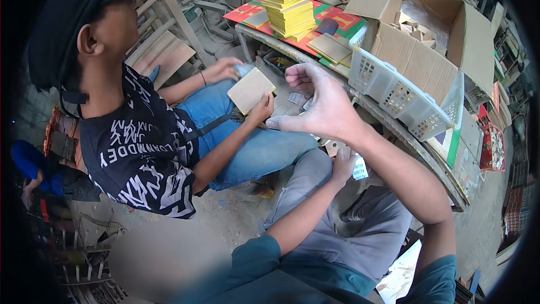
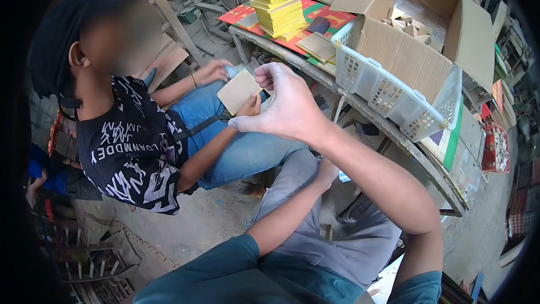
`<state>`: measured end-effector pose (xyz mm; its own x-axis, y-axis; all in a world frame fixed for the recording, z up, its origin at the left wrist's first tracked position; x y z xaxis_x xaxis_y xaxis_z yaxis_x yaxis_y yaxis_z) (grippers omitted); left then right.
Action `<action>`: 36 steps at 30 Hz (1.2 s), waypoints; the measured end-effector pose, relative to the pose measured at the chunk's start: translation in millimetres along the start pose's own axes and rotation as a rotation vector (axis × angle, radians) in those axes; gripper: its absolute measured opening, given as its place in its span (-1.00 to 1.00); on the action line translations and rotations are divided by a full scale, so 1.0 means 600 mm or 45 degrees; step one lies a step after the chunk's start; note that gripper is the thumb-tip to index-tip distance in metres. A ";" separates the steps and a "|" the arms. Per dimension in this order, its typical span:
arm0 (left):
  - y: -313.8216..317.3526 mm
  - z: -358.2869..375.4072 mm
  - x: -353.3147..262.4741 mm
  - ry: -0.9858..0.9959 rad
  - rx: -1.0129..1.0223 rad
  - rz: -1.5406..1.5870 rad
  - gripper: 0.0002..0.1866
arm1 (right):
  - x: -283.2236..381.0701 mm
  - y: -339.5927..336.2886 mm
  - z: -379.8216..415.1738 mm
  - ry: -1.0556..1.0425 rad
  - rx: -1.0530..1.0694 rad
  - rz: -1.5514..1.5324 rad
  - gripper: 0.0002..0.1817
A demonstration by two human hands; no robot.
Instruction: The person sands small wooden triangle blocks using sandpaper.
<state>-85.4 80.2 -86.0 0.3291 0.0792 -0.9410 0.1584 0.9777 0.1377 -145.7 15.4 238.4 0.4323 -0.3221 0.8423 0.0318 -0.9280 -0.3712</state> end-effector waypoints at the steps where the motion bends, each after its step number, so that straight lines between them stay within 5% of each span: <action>1: 0.003 -0.002 0.007 -0.024 0.005 0.044 -0.58 | -0.002 -0.006 0.001 0.010 0.023 -0.009 -0.08; 36: 0.012 -0.005 0.007 0.090 0.005 -0.082 -0.58 | -0.024 -0.095 0.126 0.305 -0.102 -0.437 -0.12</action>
Point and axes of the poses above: each hand's wrist, its own z-axis away from the middle knuckle, its own y-axis out of the palm, x = y × z, the point moved 5 cm from there along -z, towards the middle knuckle, and after that the axes turned 3 degrees about -z, right-handed, at the moved point
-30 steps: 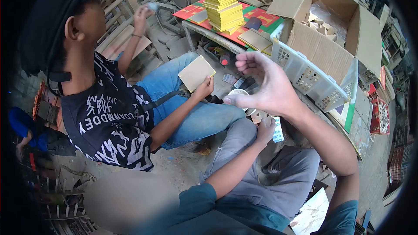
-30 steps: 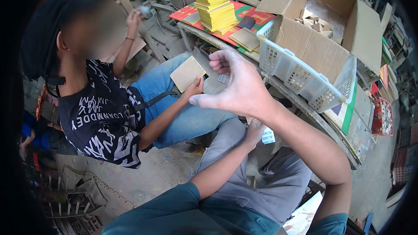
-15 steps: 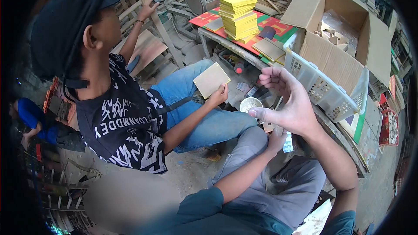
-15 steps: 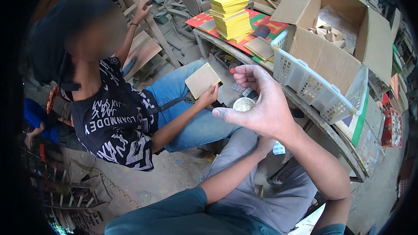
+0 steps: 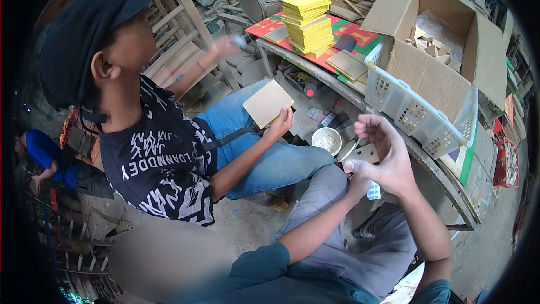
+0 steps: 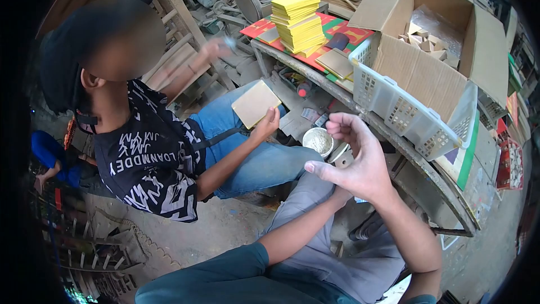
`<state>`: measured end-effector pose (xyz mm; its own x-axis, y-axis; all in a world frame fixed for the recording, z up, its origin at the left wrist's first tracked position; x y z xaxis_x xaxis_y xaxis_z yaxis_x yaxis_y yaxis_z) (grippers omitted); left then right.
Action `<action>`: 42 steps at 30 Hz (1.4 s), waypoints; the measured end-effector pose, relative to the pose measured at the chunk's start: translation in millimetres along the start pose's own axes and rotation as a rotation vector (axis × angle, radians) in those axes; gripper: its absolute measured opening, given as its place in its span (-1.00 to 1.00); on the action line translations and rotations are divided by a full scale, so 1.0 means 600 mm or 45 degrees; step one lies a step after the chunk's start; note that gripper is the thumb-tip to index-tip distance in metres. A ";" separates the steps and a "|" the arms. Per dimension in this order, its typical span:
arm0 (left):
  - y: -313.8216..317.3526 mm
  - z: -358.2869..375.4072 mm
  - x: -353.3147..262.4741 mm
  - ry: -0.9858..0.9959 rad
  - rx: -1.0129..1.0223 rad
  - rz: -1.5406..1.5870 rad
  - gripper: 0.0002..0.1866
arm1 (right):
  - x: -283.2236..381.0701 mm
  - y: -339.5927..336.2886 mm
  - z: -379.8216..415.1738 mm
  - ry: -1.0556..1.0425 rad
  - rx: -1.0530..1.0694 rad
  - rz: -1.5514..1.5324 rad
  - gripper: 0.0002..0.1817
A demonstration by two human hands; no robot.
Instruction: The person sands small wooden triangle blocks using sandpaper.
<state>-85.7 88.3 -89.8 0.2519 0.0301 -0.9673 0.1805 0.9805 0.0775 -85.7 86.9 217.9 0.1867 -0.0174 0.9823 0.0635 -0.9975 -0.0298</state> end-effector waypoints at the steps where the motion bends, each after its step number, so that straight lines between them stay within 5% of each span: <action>1: -0.001 -0.001 0.001 0.013 0.005 0.003 -0.58 | -0.009 -0.002 0.009 -0.001 -0.002 -0.001 -0.12; 5: 0.002 0.001 0.001 0.058 0.044 0.033 -0.58 | -0.106 -0.031 0.061 0.002 -0.216 -0.051 -0.13; 7: 0.002 0.003 0.001 0.098 0.056 0.048 -0.58 | -0.183 -0.068 0.105 -0.025 -0.547 0.337 -0.13; 8: 0.002 0.003 0.002 0.104 0.060 0.056 -0.58 | -0.218 -0.078 0.128 -0.030 -0.545 0.328 -0.13; 10: 0.001 0.008 0.006 0.049 0.067 0.059 -0.60 | -0.270 -0.098 0.173 -0.087 -0.589 0.914 -0.22; 14: 0.015 -0.003 0.032 -0.204 0.138 0.210 -0.70 | -0.295 -0.104 0.175 0.105 0.154 0.663 -0.07; 19: 0.018 -0.007 0.015 -0.261 0.204 0.335 -0.63 | -0.347 -0.116 0.176 0.136 0.173 0.711 -0.02; 21: 0.024 0.000 0.046 -0.617 0.172 0.456 -0.62 | -0.362 -0.118 0.174 0.117 0.172 0.724 -0.02; 23: 0.026 -0.008 0.055 -0.533 0.263 0.452 -0.62 | -0.375 -0.124 0.171 0.304 0.046 0.577 -0.12; 26: 0.027 -0.008 0.054 -0.578 0.141 0.836 -0.67 | -0.358 -0.122 0.160 0.151 0.056 0.794 -0.23; 30: 0.025 0.005 0.020 -0.512 0.135 0.803 -0.67 | -0.358 -0.122 0.162 0.146 -0.007 0.667 -0.29; 35: 0.017 0.003 0.015 -0.425 0.253 0.264 -0.52 | -0.368 -0.122 0.169 0.296 -0.101 0.519 -0.35; 39: 0.009 0.010 -0.015 -0.299 0.261 0.255 -0.57 | -0.295 -0.129 0.171 0.134 -0.186 0.642 -0.44; 42: 0.012 0.006 0.003 -0.428 0.159 0.738 -0.69 | -0.213 -0.160 0.177 0.270 -0.475 0.042 -0.48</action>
Point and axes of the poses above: each hand's wrist, its own z-axis away from the middle knuckle, its own y-axis out of the palm, x = y × z, the point moved 5 cm from there along -z, towards the middle knuckle, and after that the axes turned 3 degrees about -z, right-handed, at the moved point
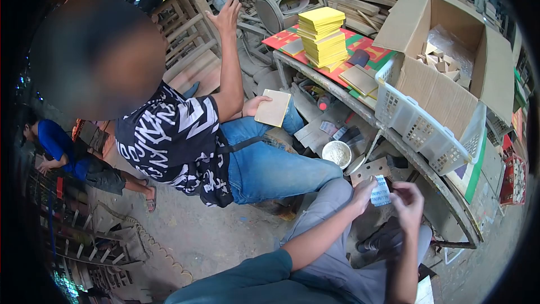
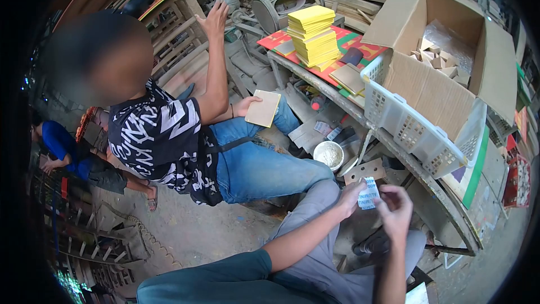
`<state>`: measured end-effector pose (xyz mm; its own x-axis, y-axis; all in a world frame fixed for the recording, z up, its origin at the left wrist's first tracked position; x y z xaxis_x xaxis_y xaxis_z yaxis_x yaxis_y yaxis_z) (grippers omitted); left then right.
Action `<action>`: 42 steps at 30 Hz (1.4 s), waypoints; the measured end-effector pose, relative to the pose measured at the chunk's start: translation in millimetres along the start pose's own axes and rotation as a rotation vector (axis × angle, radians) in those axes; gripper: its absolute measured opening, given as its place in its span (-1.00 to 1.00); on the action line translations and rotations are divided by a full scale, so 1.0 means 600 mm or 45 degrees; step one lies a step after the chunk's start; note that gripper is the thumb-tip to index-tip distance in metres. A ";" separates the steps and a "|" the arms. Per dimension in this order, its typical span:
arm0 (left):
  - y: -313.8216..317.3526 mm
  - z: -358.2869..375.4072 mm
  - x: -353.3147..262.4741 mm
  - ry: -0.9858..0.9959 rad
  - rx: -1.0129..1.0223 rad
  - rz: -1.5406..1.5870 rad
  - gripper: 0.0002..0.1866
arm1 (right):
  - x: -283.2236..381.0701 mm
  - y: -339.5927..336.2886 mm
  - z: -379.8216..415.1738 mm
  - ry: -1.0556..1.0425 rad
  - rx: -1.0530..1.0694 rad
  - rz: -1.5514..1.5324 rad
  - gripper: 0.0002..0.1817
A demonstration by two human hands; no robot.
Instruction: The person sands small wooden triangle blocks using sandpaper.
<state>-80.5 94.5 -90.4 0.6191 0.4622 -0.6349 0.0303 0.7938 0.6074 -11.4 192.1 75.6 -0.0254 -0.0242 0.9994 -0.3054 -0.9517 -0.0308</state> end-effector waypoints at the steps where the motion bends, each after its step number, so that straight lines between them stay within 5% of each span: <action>1: -0.001 0.002 -0.004 -0.003 0.002 0.006 -0.69 | 0.045 -0.014 0.007 -0.028 -0.019 -0.041 -0.46; 7: -0.015 -0.016 0.014 0.030 -0.091 -0.308 -0.70 | 0.290 0.023 0.043 -0.380 0.040 0.129 0.07; 11: -0.010 0.007 0.008 0.157 -0.215 -0.217 -0.63 | 0.367 0.127 -0.004 -0.552 0.180 0.526 0.03; 13: -0.008 -0.006 0.020 0.058 0.049 -0.138 -0.70 | 0.364 0.228 -0.075 -0.908 -0.005 0.704 -0.09; 15: -0.015 -0.028 0.038 0.090 0.043 -0.237 -0.76 | 0.319 0.340 -0.200 -1.051 -0.242 0.617 -0.24; 18: 0.005 -0.011 0.037 0.114 0.091 -0.218 -0.76 | 0.256 0.439 -0.317 -0.450 -0.456 0.524 -0.20; 21: 0.040 0.036 0.066 0.121 0.140 -0.200 -0.76 | 0.247 0.494 -0.316 -0.537 -0.493 0.466 -0.15; 23: 0.005 0.025 -0.058 0.246 0.194 -0.198 -0.76 | 0.245 0.499 -0.320 -0.550 -0.471 0.421 -0.16; 26: -0.080 0.160 -0.686 0.491 0.487 -0.133 -0.76 | 0.253 0.504 -0.321 -0.620 -0.491 0.406 -0.18; 27: -0.092 0.198 -0.816 0.537 0.552 -0.135 -0.76 | 0.256 0.503 -0.321 -0.657 -0.530 0.437 -0.18; 29: -0.088 0.222 -0.881 0.582 0.595 -0.144 -0.76 | 0.260 0.499 -0.322 -0.652 -0.534 0.423 -0.18; 32: -0.059 0.149 -0.658 0.511 0.508 -0.105 -0.76 | 0.261 0.497 -0.318 -0.646 -0.548 0.419 -0.18; 34: -0.022 0.069 -0.322 0.357 0.369 -0.134 -0.76 | 0.263 0.495 -0.317 -0.654 -0.561 0.435 -0.19; 37: 0.008 0.032 0.012 0.126 0.224 -0.123 -0.76 | 0.260 0.491 -0.315 -0.646 -0.559 0.425 -0.19; 42: 0.009 0.034 0.026 0.050 0.184 -0.095 -0.76 | 0.262 0.477 -0.311 -0.655 -0.552 0.421 -0.21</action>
Point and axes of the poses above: each hand's wrist, its own z-axis away from the middle knuckle, its own y-axis out of the palm, x = y × z, the point moved 5 cm from there along -z, towards the middle knuckle, and after that the axes turned 3 degrees about -z, right-handed, at the moved point
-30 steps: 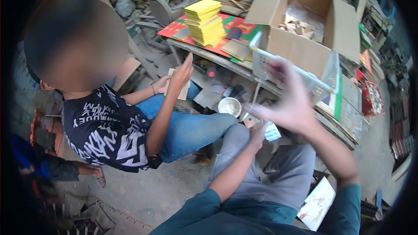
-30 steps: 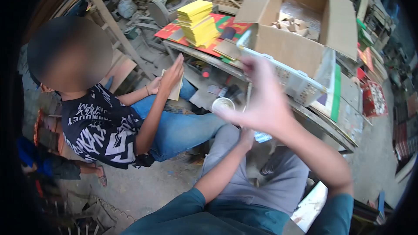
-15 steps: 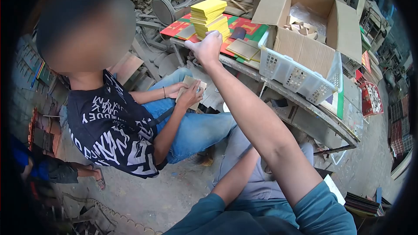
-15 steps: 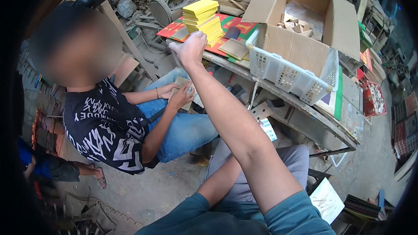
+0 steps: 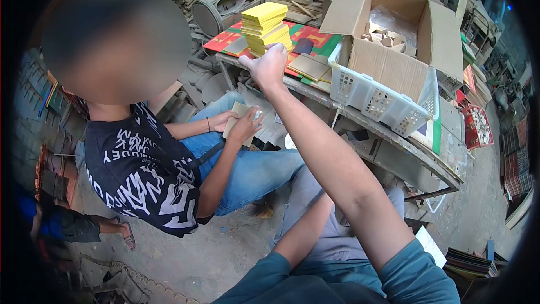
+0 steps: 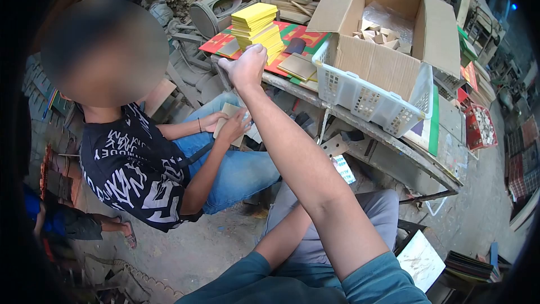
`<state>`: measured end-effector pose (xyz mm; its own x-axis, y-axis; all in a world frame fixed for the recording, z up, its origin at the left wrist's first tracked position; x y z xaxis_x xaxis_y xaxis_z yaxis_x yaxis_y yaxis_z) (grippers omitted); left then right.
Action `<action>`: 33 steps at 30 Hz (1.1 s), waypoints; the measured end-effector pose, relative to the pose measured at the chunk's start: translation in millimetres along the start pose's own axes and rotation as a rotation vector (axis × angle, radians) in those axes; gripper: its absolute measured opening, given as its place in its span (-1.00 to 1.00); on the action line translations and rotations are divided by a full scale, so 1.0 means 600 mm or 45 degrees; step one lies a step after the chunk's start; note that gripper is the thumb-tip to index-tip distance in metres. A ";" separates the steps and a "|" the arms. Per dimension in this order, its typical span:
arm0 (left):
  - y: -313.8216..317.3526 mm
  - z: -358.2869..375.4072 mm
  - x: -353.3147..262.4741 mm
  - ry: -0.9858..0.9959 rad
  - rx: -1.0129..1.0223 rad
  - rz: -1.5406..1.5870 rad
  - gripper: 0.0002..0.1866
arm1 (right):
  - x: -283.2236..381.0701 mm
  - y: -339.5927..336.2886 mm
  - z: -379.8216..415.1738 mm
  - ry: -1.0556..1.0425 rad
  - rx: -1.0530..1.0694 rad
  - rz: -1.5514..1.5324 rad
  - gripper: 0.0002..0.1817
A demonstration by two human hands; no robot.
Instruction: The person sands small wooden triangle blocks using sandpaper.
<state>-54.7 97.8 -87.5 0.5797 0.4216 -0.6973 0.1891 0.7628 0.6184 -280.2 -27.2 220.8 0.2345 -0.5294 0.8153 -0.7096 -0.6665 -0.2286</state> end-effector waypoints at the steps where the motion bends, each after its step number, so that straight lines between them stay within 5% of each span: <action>1: 0.000 0.000 -0.001 0.000 -0.003 0.000 -0.76 | -0.002 -0.002 0.001 -0.017 -0.020 0.012 -0.21; 25: 0.000 0.007 -0.006 -0.026 -0.048 -0.008 -0.77 | -0.018 -0.043 0.028 -0.108 -0.091 -0.196 -0.27; 27: 0.000 0.010 -0.006 -0.020 -0.050 -0.005 -0.77 | -0.044 -0.038 0.037 -0.118 -0.066 0.014 -0.27; 33: 0.000 0.013 -0.008 -0.023 -0.040 0.014 -0.76 | -0.098 -0.044 0.054 0.121 0.053 -0.054 -0.25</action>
<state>-51.0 92.0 -81.4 0.5957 0.4216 -0.6837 0.1580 0.7730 0.6144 -254.0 4.7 161.7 0.1981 -0.4495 0.8710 -0.6716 -0.7095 -0.2134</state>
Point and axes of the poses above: each hand's wrist, its own z-axis away from the middle knuckle, its own y-axis out of the palm, x = y × z, the point moved 5 cm from there along -z, towards the middle knuckle, and after that the axes turned 3 degrees about -z, right-handed, at the moved point
